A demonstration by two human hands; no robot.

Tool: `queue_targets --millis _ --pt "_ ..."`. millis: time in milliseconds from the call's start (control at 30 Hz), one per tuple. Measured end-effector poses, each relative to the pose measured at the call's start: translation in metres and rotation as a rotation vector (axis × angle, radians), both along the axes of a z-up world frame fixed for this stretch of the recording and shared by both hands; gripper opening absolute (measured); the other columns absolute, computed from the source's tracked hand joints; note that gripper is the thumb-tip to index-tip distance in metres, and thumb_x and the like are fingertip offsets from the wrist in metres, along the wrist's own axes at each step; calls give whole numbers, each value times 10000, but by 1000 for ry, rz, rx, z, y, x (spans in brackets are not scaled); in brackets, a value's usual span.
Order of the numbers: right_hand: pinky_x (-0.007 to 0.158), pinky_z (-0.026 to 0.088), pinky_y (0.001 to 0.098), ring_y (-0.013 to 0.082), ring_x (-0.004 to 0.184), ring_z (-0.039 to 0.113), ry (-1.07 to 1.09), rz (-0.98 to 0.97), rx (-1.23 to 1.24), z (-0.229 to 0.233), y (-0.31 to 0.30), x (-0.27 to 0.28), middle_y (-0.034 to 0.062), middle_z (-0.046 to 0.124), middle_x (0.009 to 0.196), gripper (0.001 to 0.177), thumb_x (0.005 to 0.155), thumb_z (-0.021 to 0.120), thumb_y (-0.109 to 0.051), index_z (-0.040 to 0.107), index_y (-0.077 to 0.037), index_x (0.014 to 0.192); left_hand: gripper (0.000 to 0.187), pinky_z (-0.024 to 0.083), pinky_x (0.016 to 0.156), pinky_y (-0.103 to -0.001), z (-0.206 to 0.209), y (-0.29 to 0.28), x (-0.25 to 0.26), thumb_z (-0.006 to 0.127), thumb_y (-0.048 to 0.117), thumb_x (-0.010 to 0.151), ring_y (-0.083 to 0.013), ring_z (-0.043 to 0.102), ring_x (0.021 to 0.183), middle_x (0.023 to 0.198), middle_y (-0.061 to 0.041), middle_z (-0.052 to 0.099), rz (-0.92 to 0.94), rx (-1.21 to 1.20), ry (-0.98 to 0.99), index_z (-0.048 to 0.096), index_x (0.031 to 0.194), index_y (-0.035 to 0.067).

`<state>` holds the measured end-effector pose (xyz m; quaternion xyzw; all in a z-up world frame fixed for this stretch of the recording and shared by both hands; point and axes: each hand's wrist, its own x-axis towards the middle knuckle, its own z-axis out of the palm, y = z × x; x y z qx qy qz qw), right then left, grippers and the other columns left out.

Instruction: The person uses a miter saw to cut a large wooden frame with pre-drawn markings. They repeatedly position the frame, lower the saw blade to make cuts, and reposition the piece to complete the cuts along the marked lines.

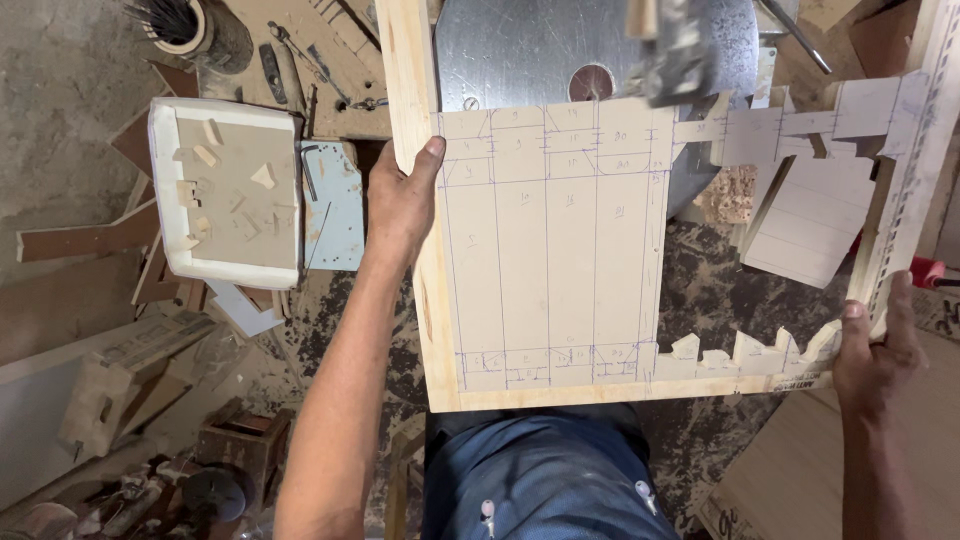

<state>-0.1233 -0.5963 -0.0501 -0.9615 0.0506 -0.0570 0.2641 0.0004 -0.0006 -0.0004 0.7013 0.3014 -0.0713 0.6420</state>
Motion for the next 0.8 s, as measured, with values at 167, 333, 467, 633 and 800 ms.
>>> queue_targets --millis 167,333,467,633,800 --pt "738 573 238 152 934 688 18 9 10 17 14 3 226 714 1262 500 1176 591 49 399 43 1637 594 548 986 -345 -7 2 2 624 381 989 -244 692 1146 1237 -201 704 0 -35 -92 552 1363 -76" --pt "909 593 315 243 1079 702 -112 136 -102 27 31 8 288 670 1381 490 1147 601 84 396 38 1589 575 544 991 -339 -8 3 -1 631 375 995 -233 692 1141 1229 -201 714 -6 -21 -86 563 1344 -76" --pt "770 544 289 182 948 679 -37 43 1 26 30 10 275 683 1335 531 1104 614 94 428 76 1601 569 553 964 -335 -5 1 -5 641 375 984 -228 699 1119 1213 -195 714 9 -31 -65 565 1327 -72" --pt "763 533 213 119 926 647 12 4 119 12 15 6 194 700 1168 497 1193 598 50 423 38 1659 566 561 941 -333 -3 2 -8 638 380 984 -234 713 1077 1180 -204 731 9 15 -46 589 1306 -83" --pt "819 541 265 182 1018 637 -92 105 161 4 14 7 282 661 1310 474 1164 560 124 388 84 1603 590 564 944 -342 -4 2 -3 652 396 981 -246 713 1079 1182 -218 728 9 17 -65 574 1307 -90"
